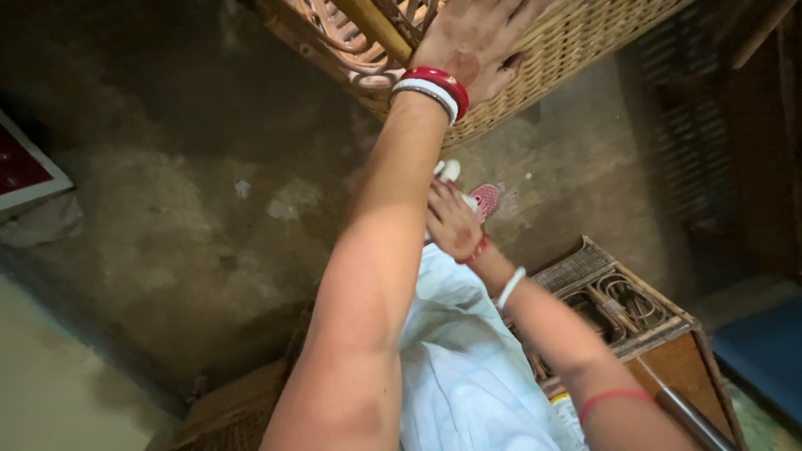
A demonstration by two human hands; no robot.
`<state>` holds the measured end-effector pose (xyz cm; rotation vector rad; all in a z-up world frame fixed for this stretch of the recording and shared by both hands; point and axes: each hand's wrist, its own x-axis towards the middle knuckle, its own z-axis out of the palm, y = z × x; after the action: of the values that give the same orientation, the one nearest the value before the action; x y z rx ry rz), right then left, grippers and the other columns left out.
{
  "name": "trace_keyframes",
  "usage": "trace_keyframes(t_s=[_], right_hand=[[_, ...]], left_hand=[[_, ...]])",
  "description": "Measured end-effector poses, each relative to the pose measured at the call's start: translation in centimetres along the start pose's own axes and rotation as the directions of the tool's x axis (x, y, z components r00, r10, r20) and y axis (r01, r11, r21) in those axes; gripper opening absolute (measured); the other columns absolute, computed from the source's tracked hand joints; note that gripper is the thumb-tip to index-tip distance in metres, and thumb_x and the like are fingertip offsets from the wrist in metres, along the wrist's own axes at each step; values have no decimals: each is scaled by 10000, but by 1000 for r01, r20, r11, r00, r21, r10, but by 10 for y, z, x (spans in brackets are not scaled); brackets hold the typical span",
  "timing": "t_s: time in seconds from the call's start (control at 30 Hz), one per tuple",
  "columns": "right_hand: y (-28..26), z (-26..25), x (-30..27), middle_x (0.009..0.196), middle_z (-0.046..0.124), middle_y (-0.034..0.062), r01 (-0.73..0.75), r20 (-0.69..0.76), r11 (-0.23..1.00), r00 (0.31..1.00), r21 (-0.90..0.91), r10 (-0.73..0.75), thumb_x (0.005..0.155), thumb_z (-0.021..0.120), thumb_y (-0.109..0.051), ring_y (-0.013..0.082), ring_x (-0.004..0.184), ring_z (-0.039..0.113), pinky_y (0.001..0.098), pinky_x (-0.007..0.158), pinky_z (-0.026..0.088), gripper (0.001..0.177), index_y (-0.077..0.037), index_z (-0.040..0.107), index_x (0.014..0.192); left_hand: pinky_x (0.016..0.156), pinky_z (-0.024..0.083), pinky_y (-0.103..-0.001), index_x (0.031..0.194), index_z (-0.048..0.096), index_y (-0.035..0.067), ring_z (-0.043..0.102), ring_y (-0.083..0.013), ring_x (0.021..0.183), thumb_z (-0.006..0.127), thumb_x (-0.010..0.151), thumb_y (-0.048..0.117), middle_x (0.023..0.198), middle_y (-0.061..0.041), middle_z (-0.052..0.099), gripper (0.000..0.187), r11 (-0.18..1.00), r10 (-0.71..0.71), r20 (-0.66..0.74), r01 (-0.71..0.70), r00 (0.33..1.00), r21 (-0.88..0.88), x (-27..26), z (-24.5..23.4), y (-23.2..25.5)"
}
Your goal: The person wipes the surface of a wicker chair with a white cloth. They clean the backrest, armrests, and seat area, moving around the chair to reach different sections.
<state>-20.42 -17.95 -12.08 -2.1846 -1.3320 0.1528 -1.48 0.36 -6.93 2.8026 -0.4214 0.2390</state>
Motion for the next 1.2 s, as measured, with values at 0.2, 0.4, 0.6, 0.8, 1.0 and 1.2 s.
trace_keyframes(t_s=[0.2, 0.4, 0.6, 0.8, 1.0, 1.2], right_hand=[[53, 61, 7, 1253, 678, 134, -107, 571, 987, 821, 119, 20, 868, 605, -207, 326, 1172, 632, 467, 1009, 503, 373, -83, 691, 1209], [22, 112, -65, 1102, 718, 203, -180, 608, 976, 791, 119, 71, 874, 635, -150, 378, 974, 699, 473, 794, 561, 275, -62, 694, 1128], [31, 69, -75, 1174, 689, 232, -630, 522, 769, 694, 108, 495, 856, 636, -85, 378, 1085, 672, 467, 930, 539, 462, -34, 597, 1313], [90, -15, -45, 1446, 568, 171, -357, -388, 559, 449, 748, 805, 907, 522, 38, 267, 1327, 568, 373, 1186, 442, 658, 57, 402, 1553], [99, -40, 41, 1581, 424, 164, -328, -684, 783, 382, 528, 621, 880, 508, -14, 256, 1442, 432, 366, 1263, 302, 761, 6, 306, 1613], [77, -65, 91, 1677, 185, 266, -375, -521, 920, 767, 112, 376, 938, 566, -132, 423, 1614, 106, 514, 1365, 63, 749, 40, 241, 1591]], left_hand=[[1175, 234, -596, 1617, 324, 163, 328, -304, 1451, 646, 954, 547, 1563, -99, 402, 831, 1000, -4, 57, 3, 998, 16, 4, -13, 2], [1186, 254, -570, 1625, 329, 110, 345, -311, 1440, 668, 958, 523, 1547, -115, 421, 854, 993, 35, -5, -35, 999, 117, 8, -29, 2], [1204, 222, -581, 1645, 312, 72, 340, -330, 1448, 656, 995, 514, 1566, -143, 408, 859, 994, 50, 35, -53, 998, 100, 9, -28, 2], [1234, 119, -607, 1620, 287, 51, 226, -375, 1534, 661, 991, 528, 1653, -182, 329, 874, 990, 79, 13, -80, 997, 113, 13, -29, 1], [1262, 72, -615, 1643, 308, 67, 159, -385, 1565, 598, 1073, 433, 1694, -187, 265, 737, 992, 73, 3, -73, 997, 101, 13, -21, 1], [1299, -9, -618, 1654, 347, 105, 128, -364, 1564, 515, 1079, 259, 1695, -146, 239, 618, 942, 75, -21, -64, 997, 330, 14, -26, 5]])
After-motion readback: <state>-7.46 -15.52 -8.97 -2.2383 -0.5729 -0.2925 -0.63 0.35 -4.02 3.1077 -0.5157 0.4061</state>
